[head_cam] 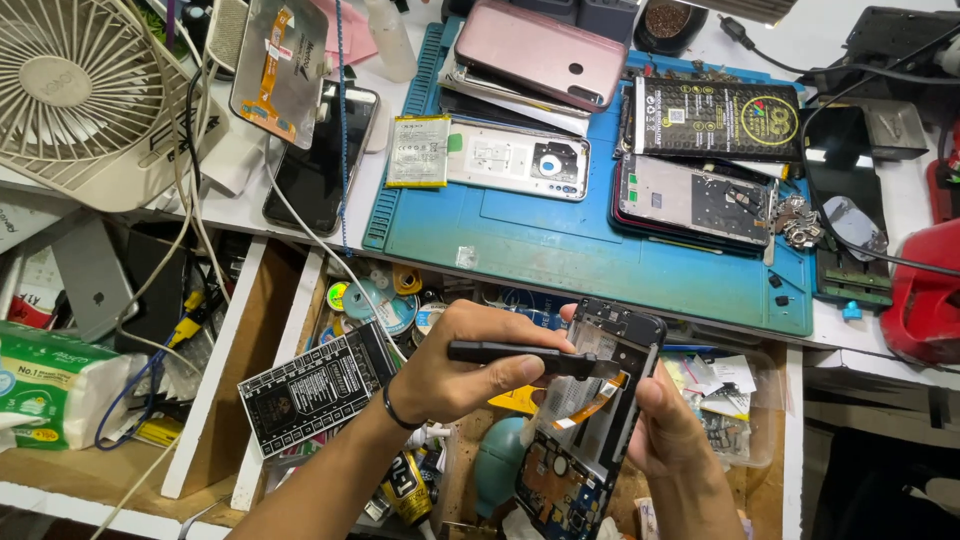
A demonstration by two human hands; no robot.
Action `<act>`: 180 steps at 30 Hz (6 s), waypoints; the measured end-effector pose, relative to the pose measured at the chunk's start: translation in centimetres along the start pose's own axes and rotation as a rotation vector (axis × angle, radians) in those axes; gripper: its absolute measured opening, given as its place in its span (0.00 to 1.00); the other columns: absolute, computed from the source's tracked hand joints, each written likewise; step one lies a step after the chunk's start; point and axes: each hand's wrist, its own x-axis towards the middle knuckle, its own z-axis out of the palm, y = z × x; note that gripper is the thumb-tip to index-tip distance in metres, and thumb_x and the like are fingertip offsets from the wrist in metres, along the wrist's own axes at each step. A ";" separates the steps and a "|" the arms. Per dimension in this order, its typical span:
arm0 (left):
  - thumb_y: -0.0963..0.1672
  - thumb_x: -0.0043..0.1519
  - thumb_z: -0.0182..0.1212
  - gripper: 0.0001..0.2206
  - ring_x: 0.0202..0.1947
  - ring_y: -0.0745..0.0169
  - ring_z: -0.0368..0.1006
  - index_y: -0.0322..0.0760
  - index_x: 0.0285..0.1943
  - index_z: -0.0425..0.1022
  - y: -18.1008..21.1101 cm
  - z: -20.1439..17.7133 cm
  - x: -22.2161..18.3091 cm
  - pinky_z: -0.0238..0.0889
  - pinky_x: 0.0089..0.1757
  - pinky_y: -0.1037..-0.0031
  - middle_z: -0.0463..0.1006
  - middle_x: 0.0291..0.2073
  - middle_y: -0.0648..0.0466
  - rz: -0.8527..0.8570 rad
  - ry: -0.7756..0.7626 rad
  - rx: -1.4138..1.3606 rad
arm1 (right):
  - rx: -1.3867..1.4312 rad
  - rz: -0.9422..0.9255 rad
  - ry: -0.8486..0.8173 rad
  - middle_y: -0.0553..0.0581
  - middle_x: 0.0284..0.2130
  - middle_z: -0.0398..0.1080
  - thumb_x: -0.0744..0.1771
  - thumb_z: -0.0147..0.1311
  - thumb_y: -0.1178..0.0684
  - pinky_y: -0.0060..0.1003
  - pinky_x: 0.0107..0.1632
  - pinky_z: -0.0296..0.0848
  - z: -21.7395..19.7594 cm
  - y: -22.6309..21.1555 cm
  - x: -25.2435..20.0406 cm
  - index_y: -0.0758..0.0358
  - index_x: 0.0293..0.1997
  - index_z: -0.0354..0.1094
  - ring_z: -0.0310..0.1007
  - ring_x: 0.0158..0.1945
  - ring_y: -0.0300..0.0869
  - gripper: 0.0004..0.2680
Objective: The person is disassembling a smartphone by prying off the back cover and removing internal screws with a screwdriver.
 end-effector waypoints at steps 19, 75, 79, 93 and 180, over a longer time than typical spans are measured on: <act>0.44 0.67 0.59 0.11 0.37 0.54 0.85 0.31 0.53 0.78 0.8 0.1 0.0 0.83 0.40 0.73 0.84 0.41 0.43 0.057 -0.006 -0.043 | 0.121 0.059 -0.124 0.75 0.65 0.61 0.70 0.71 0.48 0.64 0.68 0.61 -0.6 -0.2 -0.4 0.71 0.77 0.37 0.65 0.66 0.68 0.36; 0.43 0.65 0.54 0.12 0.32 0.57 0.81 0.33 0.50 0.80 0.5 1.2 -0.2 0.72 0.35 0.72 0.84 0.41 0.49 0.171 0.083 0.294 | -0.175 0.001 0.166 0.63 0.52 0.71 0.60 0.79 0.43 0.56 0.55 0.77 0.7 -0.4 0.2 0.69 0.70 0.52 0.76 0.54 0.55 0.38; 0.42 0.63 0.49 0.12 0.49 0.47 0.80 0.31 0.48 0.77 0.8 1.0 0.0 0.76 0.53 0.61 0.80 0.47 0.43 0.188 0.089 0.194 | -0.159 -0.060 0.208 0.67 0.52 0.72 0.60 0.78 0.42 0.54 0.55 0.77 0.4 0.2 0.2 0.70 0.70 0.54 0.76 0.53 0.55 0.37; 0.55 0.56 0.73 0.22 0.22 0.57 0.65 0.43 0.26 0.64 5.0 3.1 1.9 0.59 0.29 0.66 0.66 0.26 0.58 -0.036 0.017 0.901 | -0.422 -0.523 0.468 0.61 0.50 0.65 0.56 0.74 0.43 0.53 0.58 0.77 0.4 0.3 0.3 0.65 0.67 0.49 0.69 0.65 0.61 0.38; 0.52 0.52 0.75 0.16 0.28 0.49 0.69 0.47 0.33 0.69 6.5 6.1 5.7 0.61 0.26 0.56 0.73 0.26 0.59 -0.005 -0.202 1.221 | -0.468 -0.471 0.684 0.57 0.44 0.65 0.57 0.68 0.43 0.43 0.43 0.79 0.7 0.0 -0.3 0.57 0.67 0.49 0.79 0.53 0.56 0.34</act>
